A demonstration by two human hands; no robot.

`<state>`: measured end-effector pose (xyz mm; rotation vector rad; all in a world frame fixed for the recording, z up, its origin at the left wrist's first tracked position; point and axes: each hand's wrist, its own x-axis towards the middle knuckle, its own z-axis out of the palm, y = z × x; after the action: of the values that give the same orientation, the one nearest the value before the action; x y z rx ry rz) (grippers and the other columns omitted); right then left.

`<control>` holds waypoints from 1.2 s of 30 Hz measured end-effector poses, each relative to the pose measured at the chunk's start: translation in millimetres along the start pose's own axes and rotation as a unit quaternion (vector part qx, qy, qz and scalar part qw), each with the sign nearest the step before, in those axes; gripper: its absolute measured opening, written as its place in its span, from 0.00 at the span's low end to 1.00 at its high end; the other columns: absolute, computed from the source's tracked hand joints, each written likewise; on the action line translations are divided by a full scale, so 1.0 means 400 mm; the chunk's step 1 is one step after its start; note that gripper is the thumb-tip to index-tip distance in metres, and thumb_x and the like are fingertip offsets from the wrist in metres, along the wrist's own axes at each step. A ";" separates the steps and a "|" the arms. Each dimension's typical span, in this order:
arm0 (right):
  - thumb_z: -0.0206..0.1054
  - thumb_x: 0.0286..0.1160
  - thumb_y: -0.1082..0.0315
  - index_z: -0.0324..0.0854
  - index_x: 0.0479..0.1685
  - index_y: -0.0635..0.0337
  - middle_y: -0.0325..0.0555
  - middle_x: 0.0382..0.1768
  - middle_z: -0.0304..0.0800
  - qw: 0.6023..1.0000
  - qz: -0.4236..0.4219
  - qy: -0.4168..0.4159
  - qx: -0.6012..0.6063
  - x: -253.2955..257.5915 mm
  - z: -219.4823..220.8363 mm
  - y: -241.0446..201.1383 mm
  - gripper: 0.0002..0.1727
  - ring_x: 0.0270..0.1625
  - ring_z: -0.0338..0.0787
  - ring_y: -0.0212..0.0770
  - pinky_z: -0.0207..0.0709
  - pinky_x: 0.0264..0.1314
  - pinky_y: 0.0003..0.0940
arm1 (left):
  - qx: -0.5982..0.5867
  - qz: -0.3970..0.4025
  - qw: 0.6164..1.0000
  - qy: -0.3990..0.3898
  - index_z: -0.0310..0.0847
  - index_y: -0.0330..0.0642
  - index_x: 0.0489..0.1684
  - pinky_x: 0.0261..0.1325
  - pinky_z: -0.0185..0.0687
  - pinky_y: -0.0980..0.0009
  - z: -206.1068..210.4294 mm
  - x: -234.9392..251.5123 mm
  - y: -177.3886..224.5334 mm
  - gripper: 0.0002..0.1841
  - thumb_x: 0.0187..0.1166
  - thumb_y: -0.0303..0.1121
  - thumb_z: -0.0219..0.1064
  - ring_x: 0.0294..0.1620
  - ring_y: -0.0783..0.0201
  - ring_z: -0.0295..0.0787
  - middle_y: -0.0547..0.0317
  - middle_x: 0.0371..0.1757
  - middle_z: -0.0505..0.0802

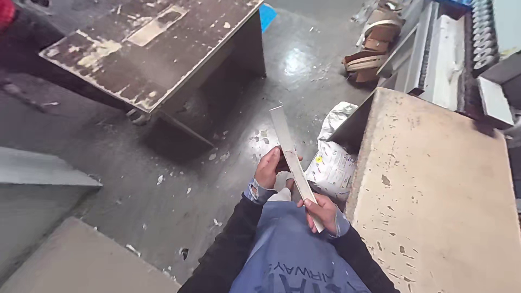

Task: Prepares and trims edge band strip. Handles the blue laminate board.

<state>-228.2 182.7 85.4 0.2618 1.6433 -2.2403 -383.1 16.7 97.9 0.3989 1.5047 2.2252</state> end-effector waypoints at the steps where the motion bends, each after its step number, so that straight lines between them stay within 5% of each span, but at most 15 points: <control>1: 0.53 0.87 0.61 0.83 0.51 0.61 0.34 0.15 0.86 1.000 0.001 -0.014 0.011 0.003 0.003 0.003 0.16 0.14 0.84 0.29 0.81 0.16 0.26 | -0.012 -0.005 1.000 0.014 0.77 0.37 0.63 0.48 0.93 0.67 0.000 -0.012 0.000 0.26 0.92 0.39 0.31 0.42 0.64 0.97 0.54 0.46 0.98; 10: 0.50 0.88 0.59 0.81 0.40 0.57 0.35 0.14 0.86 0.993 0.028 -0.103 0.056 0.032 0.060 0.043 0.17 0.13 0.85 0.30 0.81 0.14 0.28 | 0.055 0.005 0.998 0.019 0.70 0.32 0.79 0.54 0.92 0.64 -0.036 -0.112 0.012 0.26 0.91 0.39 0.40 0.47 0.63 0.96 0.52 0.53 0.96; 13: 0.53 0.89 0.60 0.83 0.51 0.65 0.40 0.28 0.91 0.989 -0.024 -0.065 -0.134 0.052 0.095 0.045 0.18 0.27 0.90 0.33 0.89 0.32 0.33 | 0.006 0.007 0.999 0.039 0.72 0.34 0.76 0.51 0.94 0.62 -0.036 -0.140 -0.003 0.25 0.93 0.39 0.39 0.42 0.62 0.96 0.56 0.41 0.97; 16: 0.59 0.86 0.58 0.85 0.58 0.68 0.47 0.41 0.94 0.932 -0.153 0.064 -0.323 0.082 0.124 0.018 0.21 0.40 0.93 0.36 0.89 0.47 0.38 | 0.008 0.018 0.997 0.073 0.75 0.35 0.75 0.43 0.92 0.67 -0.027 -0.170 -0.002 0.24 0.93 0.39 0.41 0.34 0.67 0.90 0.61 0.34 0.92; 19: 0.68 0.78 0.62 0.87 0.55 0.66 0.47 0.42 0.94 0.835 -0.356 0.218 -0.359 0.108 0.139 -0.012 0.17 0.37 0.92 0.33 0.89 0.40 0.30 | -0.007 -0.003 0.997 0.081 0.73 0.39 0.78 0.39 0.91 0.70 -0.011 -0.201 0.001 0.25 0.94 0.39 0.40 0.32 0.68 0.89 0.60 0.36 0.91; 22: 0.74 0.73 0.67 0.89 0.55 0.66 0.51 0.47 0.94 0.761 -0.471 0.246 -0.372 0.133 0.156 -0.044 0.15 0.41 0.94 0.35 0.91 0.38 0.29 | -0.014 -0.005 0.996 0.088 0.75 0.40 0.78 0.38 0.89 0.72 0.009 -0.215 0.004 0.24 0.94 0.40 0.41 0.33 0.70 0.89 0.60 0.40 0.93; 25: 0.75 0.71 0.69 0.92 0.52 0.65 0.53 0.48 0.94 0.723 -0.493 0.274 -0.398 0.162 0.179 -0.039 0.13 0.43 0.94 0.37 0.91 0.39 0.29 | 0.006 0.018 0.994 0.107 0.81 0.38 0.69 0.46 0.89 0.70 0.027 -0.213 0.005 0.21 0.92 0.37 0.46 0.43 0.71 0.89 0.59 0.56 0.91; 30: 0.76 0.71 0.70 0.94 0.44 0.65 0.51 0.41 0.96 0.736 -0.496 0.290 -0.357 0.184 0.181 -0.021 0.09 0.40 0.95 0.36 0.92 0.41 0.28 | 0.033 0.019 0.990 0.134 0.78 0.38 0.76 0.56 0.88 0.66 0.039 -0.209 -0.002 0.24 0.92 0.40 0.48 0.56 0.66 0.88 0.54 0.68 0.86; 36: 0.75 0.73 0.71 0.93 0.45 0.65 0.49 0.41 0.94 0.811 -0.414 0.269 -0.313 0.159 0.173 -0.038 0.08 0.37 0.94 0.32 0.91 0.38 0.26 | 0.053 -0.009 0.991 0.123 0.76 0.40 0.79 0.42 0.89 0.69 0.039 -0.207 -0.014 0.25 0.91 0.42 0.49 0.44 0.68 0.89 0.54 0.68 0.85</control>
<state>-288.8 110.5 98.2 -0.0292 3.1932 -2.0193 -302.8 -9.9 98.6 0.1441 1.7485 2.2521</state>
